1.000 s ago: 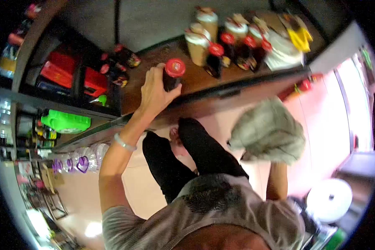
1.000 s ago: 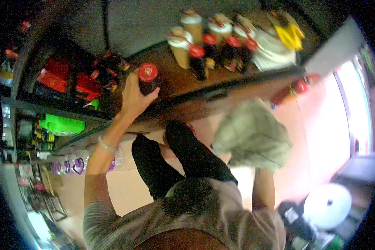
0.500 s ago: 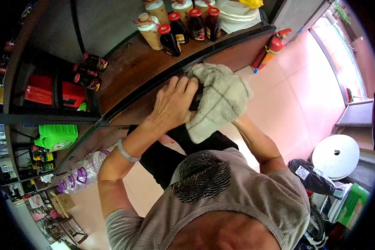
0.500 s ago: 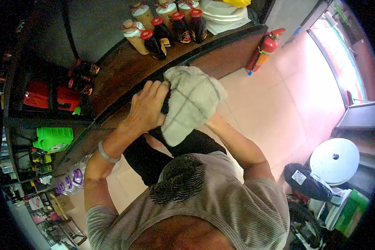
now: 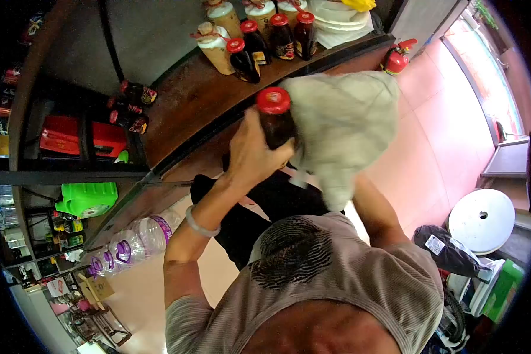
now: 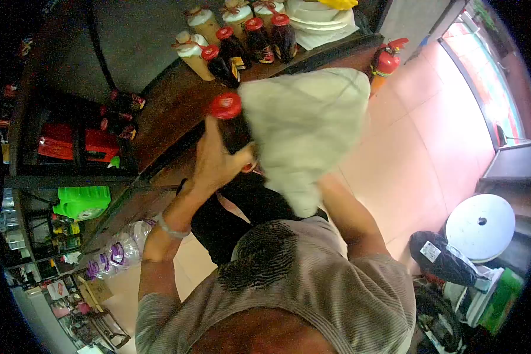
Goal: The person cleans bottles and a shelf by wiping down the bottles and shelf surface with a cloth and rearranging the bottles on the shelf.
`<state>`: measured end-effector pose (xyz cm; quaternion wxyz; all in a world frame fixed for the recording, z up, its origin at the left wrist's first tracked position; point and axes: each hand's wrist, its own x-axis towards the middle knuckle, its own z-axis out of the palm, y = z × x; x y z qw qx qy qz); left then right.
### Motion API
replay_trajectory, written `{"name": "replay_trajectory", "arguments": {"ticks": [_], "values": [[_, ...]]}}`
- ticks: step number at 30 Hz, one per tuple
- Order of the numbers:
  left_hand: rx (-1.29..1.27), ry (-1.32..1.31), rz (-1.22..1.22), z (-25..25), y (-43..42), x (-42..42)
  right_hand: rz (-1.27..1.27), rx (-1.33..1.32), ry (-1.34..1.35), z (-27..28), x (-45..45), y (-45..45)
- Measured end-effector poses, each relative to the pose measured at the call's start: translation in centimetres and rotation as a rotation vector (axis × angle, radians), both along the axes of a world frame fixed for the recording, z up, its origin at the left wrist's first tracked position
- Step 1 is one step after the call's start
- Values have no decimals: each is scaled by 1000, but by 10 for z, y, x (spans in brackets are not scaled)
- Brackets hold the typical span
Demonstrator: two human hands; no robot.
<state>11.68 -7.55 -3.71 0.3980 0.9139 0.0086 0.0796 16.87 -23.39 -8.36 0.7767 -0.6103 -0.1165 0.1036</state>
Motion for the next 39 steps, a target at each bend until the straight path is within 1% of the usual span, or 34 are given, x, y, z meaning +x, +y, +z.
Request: {"name": "replay_trajectory", "arguments": {"ticks": [1, 3, 5, 9, 11, 12, 13, 14, 17, 18, 20, 21, 22, 23, 24, 25, 26, 29, 30, 31, 33, 34, 35, 37, 39], "values": [[83, -135, -67, -11, -2, 0, -8, -75, -86, -10, -4, 11], [-106, -237, -87, -18, -5, 5, -5, -89, -148, -21, -3, 25], [-198, -196, -22, -14, 0, 5, 41, 5, -95, -25, 4, 25], [-345, -249, -2, -1, 2, 5, 145, 305, 78, -39, 18, 30], [-414, -230, -65, 4, 9, 6, 211, 480, 183, -52, 22, 35], [-453, -216, -96, 5, 13, 6, 333, 776, 459, -76, 31, 47], [-496, -195, -122, 4, 15, 2, 327, 205, 56, -40, 23, 35], [-460, -209, -180, 3, 22, 4, 227, -365, -333, -3, 14, 23], [-468, -258, -385, 10, 24, 16, 345, 451, 396, -13, 18, 30], [-386, -249, -429, 12, 30, 21, 274, 217, 216, -10, 19, 30], [-552, -368, -218, 8, 25, 21, 127, -252, -147, 1, 20, 30], [-632, -425, -108, 8, 22, 19, 4, -327, -227, -5, 19, 32], [-757, -438, -153, 13, 21, 15, -127, -413, -299, -10, 18, 35], [-919, -394, -47, 17, 17, 11, -262, -502, -355, -16, 16, 37], [-1079, -345, 65, 18, 11, 7, -129, -321, 19, 20, 8, 37], [-1237, -295, 184, 17, 5, 5, -38, -233, 176, 27, 2, 38], [-1245, -367, 353, 10, 0, 10, 39, -157, 339, 33, -5, 38], [-1253, -274, 614, -8, 10, 25, 111, -207, 182, -19, -18, 33], [-1164, -371, 648, -15, 7, 29, 130, -222, 128, -37, -19, 30], [-1089, -417, 605, -13, 4, 30, 146, -234, 66, -44, -16, 29], [-931, -487, 537, -8, -2, 22, 175, -338, -185, -45, -11, 22], [-555, -443, 497, -4, -1, 19, 191, -365, -290, -40, -8, 18], [-647, -396, 379, 1, -10, 13, 207, -381, -355, -36, -5, 18], [-714, -389, 325, 1, -9, 11, 240, -384, -420, -29, 4, 19], [-693, -368, 238, -1, -6, 10, 273, -385, -450, -27, 10, 22]]}}
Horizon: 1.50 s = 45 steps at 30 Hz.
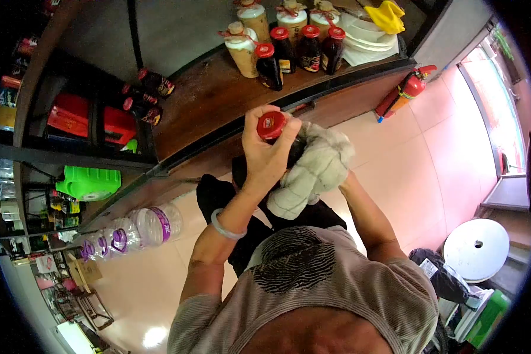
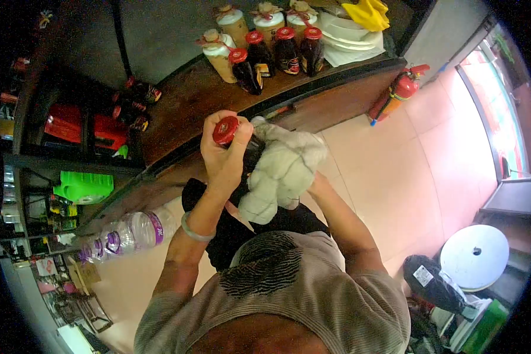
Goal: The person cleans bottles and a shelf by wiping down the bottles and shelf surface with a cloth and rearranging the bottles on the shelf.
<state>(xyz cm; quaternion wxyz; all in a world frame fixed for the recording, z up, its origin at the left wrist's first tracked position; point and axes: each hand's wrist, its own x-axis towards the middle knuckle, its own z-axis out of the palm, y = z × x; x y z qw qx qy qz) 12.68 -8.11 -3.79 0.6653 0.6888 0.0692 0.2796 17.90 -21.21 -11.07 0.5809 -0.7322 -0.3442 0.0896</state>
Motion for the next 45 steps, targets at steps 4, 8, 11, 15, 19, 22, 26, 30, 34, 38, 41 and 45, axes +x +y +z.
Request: {"name": "replay_trajectory", "arguments": {"ticks": [4, 8, 11, 15, 19, 22, 26, 30, 34, 38, 41, 45], "values": [[-117, -36, 125, -6, 33, 17, 60, -49, -49, 7, 1, 9], [213, -158, 388, -5, 76, 49, 107, 84, 109, -3, 2, -2], [367, -102, 413, -27, 106, 73, 129, 332, 398, -8, 7, -24], [420, -54, 423, -59, 118, 105, 168, 188, 658, -25, 34, -71], [364, -19, 402, -81, 124, 130, 94, 14, 1238, 87, 33, -60], [482, -27, 408, -92, 126, 143, 47, 30, 1330, 93, 33, -50], [393, -22, 340, -101, 134, 153, -157, 155, 1095, 60, 26, -56], [735, 29, 353, -85, 137, 137, -210, 17, 1019, 36, 36, -58], [707, -2, 287, -80, 144, 115, -183, -197, 926, 88, 22, -26], [676, 26, 827, -83, 217, 84, -193, -253, 696, 55, 32, -34], [685, 431, 1452, -80, 295, 51, -212, -106, 591, 14, 35, -52], [296, 703, 1388, -84, 358, 30, -242, -377, 751, 52, 39, -32]]}}
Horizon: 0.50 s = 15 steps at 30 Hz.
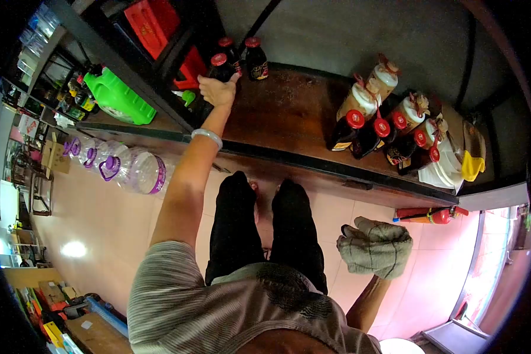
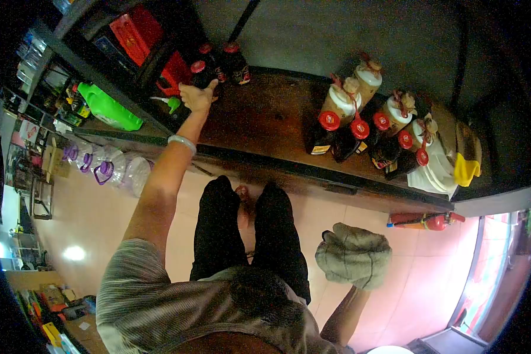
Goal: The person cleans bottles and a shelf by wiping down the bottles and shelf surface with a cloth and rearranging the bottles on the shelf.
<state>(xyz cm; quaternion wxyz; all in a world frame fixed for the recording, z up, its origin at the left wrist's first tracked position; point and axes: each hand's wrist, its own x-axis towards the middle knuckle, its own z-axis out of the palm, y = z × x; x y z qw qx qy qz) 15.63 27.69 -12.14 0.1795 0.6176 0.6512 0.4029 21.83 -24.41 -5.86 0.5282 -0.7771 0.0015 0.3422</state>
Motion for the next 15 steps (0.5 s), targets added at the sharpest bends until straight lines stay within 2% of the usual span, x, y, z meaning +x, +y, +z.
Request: {"name": "replay_trajectory", "arguments": {"ticks": [2, 5, 6, 8, 11, 14, 15], "values": [[-23, -50, -139, -7, 18, -5, 79, -200, -422, -38, 0, -17], [-22, -171, -426, -41, 55, -8, -43, -50, -408, -41, -5, -26], [-43, -217, -523, -39, 57, -12, -98, -20, -373, -40, -8, -29], [227, -97, -589, -37, 50, -17, -187, 7, -359, -35, -15, -29], [216, 23, -602, -31, 21, -28, -261, 8, -436, -29, -23, -30], [489, -71, -850, -4, -41, -50, -229, 60, -561, -26, -29, -31], [474, -64, -950, 10, -68, -58, -204, 86, -608, -25, -31, -27]]}}
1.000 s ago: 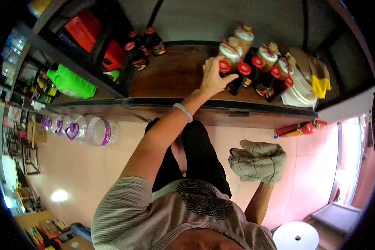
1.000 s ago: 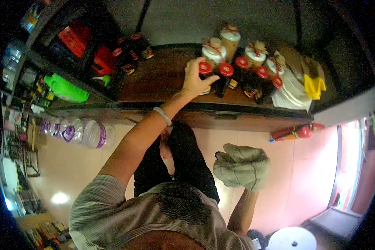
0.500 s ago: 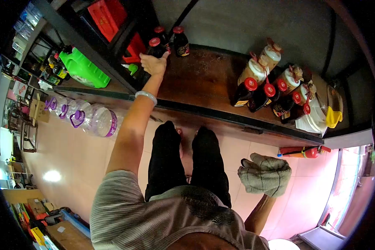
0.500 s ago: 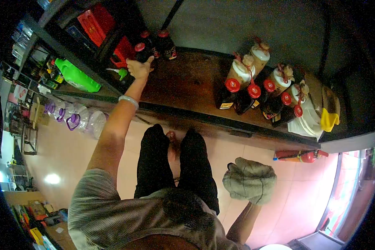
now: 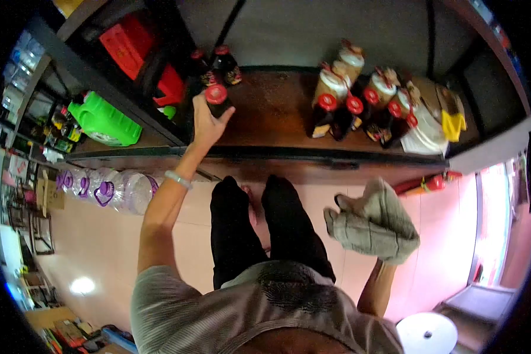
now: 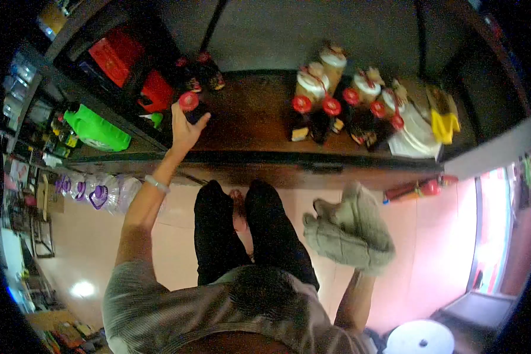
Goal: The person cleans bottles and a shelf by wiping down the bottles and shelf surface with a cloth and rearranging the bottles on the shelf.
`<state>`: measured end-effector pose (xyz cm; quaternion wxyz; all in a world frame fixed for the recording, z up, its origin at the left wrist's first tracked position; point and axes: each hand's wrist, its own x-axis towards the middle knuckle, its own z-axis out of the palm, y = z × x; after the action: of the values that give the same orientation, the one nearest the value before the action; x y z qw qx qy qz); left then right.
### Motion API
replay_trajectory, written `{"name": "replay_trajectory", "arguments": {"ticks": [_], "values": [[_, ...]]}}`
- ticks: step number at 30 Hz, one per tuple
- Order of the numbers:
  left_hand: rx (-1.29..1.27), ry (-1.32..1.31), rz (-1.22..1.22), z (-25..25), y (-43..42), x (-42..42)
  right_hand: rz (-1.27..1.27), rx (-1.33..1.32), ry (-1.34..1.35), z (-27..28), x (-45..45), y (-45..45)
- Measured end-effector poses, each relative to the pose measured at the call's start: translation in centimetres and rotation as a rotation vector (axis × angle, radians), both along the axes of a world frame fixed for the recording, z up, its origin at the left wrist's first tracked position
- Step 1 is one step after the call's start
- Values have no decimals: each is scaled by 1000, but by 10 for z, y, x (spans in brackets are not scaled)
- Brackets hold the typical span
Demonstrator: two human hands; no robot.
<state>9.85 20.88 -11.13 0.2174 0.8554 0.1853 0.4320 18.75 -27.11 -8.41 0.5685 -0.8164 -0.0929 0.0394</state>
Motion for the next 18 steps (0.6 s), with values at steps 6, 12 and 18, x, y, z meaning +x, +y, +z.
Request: {"name": "replay_trajectory", "arguments": {"ticks": [6, 12, 18], "values": [[138, 291, -468, 78, -165, -25, 243, 90, -279, 15, -2, 55], [216, 440, -663, 92, -230, -20, 314, 115, -348, 8, -5, 75], [297, 417, -775, 95, -238, -21, 280, 124, -290, 5, -8, 52]]}}
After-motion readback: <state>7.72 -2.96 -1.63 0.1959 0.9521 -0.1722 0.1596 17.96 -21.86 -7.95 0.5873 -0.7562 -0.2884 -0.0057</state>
